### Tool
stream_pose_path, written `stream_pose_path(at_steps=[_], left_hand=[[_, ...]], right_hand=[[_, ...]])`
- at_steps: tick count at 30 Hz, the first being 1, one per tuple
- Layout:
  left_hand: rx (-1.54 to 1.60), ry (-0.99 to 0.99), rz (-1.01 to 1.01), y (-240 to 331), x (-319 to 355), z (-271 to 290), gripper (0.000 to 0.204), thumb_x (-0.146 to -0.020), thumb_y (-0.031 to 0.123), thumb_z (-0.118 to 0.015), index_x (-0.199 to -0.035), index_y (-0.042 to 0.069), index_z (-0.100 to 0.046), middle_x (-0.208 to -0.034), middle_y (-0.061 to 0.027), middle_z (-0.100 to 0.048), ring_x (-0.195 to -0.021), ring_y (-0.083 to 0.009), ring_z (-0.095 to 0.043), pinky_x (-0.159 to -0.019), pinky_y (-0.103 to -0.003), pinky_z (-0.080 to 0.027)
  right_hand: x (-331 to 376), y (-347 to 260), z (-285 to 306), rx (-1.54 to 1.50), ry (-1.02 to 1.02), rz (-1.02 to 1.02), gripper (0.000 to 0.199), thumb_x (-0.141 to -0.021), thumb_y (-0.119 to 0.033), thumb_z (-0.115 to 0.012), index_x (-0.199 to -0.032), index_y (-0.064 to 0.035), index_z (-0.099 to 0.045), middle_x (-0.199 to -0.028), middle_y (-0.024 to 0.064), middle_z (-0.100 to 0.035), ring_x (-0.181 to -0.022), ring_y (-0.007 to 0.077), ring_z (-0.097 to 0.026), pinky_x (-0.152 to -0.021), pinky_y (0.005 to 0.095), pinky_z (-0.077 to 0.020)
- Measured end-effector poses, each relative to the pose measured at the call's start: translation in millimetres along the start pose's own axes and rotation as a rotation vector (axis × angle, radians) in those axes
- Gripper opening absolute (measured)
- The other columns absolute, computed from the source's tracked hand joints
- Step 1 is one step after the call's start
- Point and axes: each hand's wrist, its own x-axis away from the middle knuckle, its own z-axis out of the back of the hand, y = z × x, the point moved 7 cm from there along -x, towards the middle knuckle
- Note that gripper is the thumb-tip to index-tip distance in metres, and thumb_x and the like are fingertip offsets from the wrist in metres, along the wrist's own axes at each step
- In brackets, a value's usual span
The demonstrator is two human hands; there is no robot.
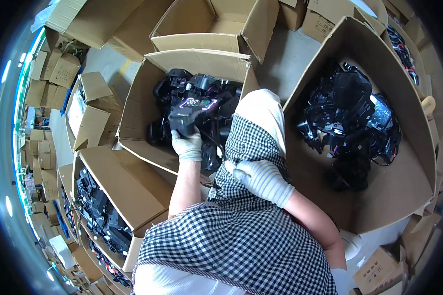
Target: Inspecting and sorting automotive dashboard clusters and electronic modules into cardboard boxes.
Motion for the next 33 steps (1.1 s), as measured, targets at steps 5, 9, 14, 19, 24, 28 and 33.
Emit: stream_pose_path(at_steps=[5,9,14,19,24,28,33], left_hand=[[-0.544,-0.200,0.147,-40.4,28.9,-23.0,0.037,-0.087,0.054,-0.058,-0.074,0.019,-0.052,-0.065,0.0059,-0.050,-0.061,-0.0113,-0.047,-0.063,-0.028,-0.045],[-0.485,-0.451,0.277,-22.2,13.1,-38.2,0.025,-0.094,0.041,-0.049,-0.090,0.017,-0.055,-0.064,0.0060,-0.042,-0.058,-0.0100,-0.038,-0.055,-0.028,-0.040],[-0.755,-0.154,0.132,-2.0,-17.6,-21.3,0.034,-0.094,0.037,-0.043,-0.111,0.011,-0.056,-0.083,-0.0007,-0.060,-0.079,-0.0148,-0.056,-0.077,-0.030,-0.048],[-0.896,0.037,0.121,18.7,-34.6,3.0,0.036,-0.092,0.043,-0.050,-0.100,0.010,-0.060,-0.080,-0.0027,-0.058,-0.075,-0.0169,-0.056,-0.075,-0.035,-0.051],[-1.317,-0.537,-0.452,-73.7,120.9,-103.6,0.022,-0.089,0.028,-0.059,-0.090,0.006,-0.061,-0.074,-0.0041,-0.055,-0.070,-0.0159,-0.054,-0.072,-0.032,-0.046],[-1.752,-1.512,-1.261,-216.5,247.7,-157.2,0.023,-0.087,0.024,-0.058,-0.095,0.003,-0.064,-0.089,-0.0136,-0.064,-0.088,-0.0299,-0.060,-0.086,-0.039,-0.044],[-2.151,-1.945,-0.406,-376.9,147.4,-19.7,0.023,-0.085,0.022,-0.060,-0.102,0.009,-0.068,-0.104,-0.0146,-0.067,-0.097,-0.0330,-0.063,-0.085,-0.040,-0.050]], right_hand=[[9.2,30.6,-13.1,-0.011,-0.093,-0.079,0.050,-0.097,-0.044,-0.035,-0.086,-0.0056,-0.065,-0.075,0.0207,-0.064,-0.071,0.0378,-0.064,-0.069,0.0495,-0.0493],[19.9,42.6,-15.4,-0.111,-0.046,-0.128,0.037,-0.094,-0.039,-0.042,-0.092,-0.0097,-0.064,-0.072,0.0212,-0.064,-0.067,0.0391,-0.064,-0.066,0.0515,-0.0488],[39.6,36.8,-1.7,-0.052,0.123,0.012,0.033,-0.091,-0.028,-0.048,-0.084,-0.0038,-0.069,-0.068,0.0194,-0.064,-0.059,0.0330,-0.063,-0.059,0.0482,-0.0500],[93.1,54.5,25.9,-0.119,0.011,-0.121,0.045,-0.094,-0.044,-0.046,-0.085,-0.0066,-0.069,-0.066,0.0148,-0.064,-0.058,0.0308,-0.062,-0.061,0.0446,-0.0501],[186.0,128.0,34.3,-0.454,0.334,-0.413,0.047,-0.094,-0.049,-0.047,-0.092,-0.0087,-0.070,-0.077,0.0111,-0.067,-0.068,0.0267,-0.065,-0.065,0.0364,-0.0506],[240.9,188.3,18.9,-0.402,0.676,-0.519,0.030,-0.091,-0.034,-0.057,-0.090,-0.0054,-0.066,-0.082,0.0150,-0.065,-0.073,0.0308,-0.064,-0.066,0.0389,-0.0498],[254.8,214.3,-10.0,-0.421,0.697,-0.610,0.028,-0.091,-0.031,-0.055,-0.087,-0.0056,-0.066,-0.077,0.0165,-0.064,-0.073,0.0329,-0.063,-0.068,0.0418,-0.0493]])
